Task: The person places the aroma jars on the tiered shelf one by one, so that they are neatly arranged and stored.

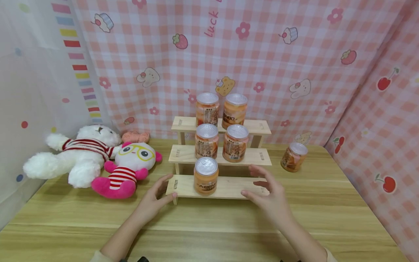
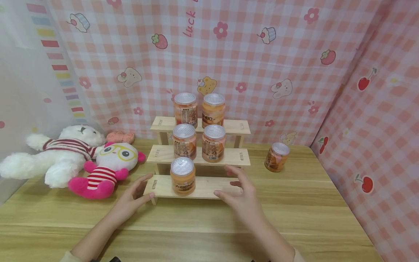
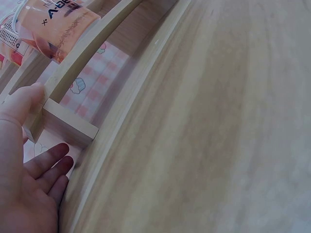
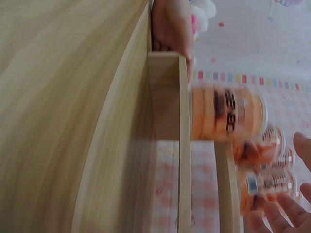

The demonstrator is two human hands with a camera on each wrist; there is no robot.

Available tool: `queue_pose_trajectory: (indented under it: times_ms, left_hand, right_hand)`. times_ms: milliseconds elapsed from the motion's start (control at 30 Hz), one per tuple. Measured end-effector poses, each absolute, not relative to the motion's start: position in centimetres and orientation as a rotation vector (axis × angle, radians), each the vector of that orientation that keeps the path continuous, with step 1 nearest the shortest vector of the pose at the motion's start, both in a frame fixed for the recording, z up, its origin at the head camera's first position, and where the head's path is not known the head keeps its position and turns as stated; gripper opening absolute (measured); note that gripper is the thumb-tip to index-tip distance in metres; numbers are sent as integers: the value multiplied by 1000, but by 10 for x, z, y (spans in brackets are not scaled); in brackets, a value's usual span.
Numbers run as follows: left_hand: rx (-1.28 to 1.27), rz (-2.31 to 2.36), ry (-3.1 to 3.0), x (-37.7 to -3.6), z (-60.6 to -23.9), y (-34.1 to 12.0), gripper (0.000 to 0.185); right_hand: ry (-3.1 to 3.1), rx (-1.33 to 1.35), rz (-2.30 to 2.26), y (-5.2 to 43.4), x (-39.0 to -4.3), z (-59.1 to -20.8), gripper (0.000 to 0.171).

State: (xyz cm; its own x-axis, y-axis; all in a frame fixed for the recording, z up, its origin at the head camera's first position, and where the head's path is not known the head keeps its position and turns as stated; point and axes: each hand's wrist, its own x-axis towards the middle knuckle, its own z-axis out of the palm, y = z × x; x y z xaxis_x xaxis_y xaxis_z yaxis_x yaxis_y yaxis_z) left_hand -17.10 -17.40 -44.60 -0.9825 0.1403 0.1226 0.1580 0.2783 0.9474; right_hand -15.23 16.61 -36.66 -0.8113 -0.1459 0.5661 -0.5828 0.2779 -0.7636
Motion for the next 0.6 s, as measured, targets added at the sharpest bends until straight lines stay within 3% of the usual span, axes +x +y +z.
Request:
queue_pose_trajectory:
  times_ms: [600]
  left_hand:
    - [-286, -1864, -2498, -171, -445, -174, 64]
  right_hand:
    - [-2312, 346, 1219, 264, -186, -372, 62]
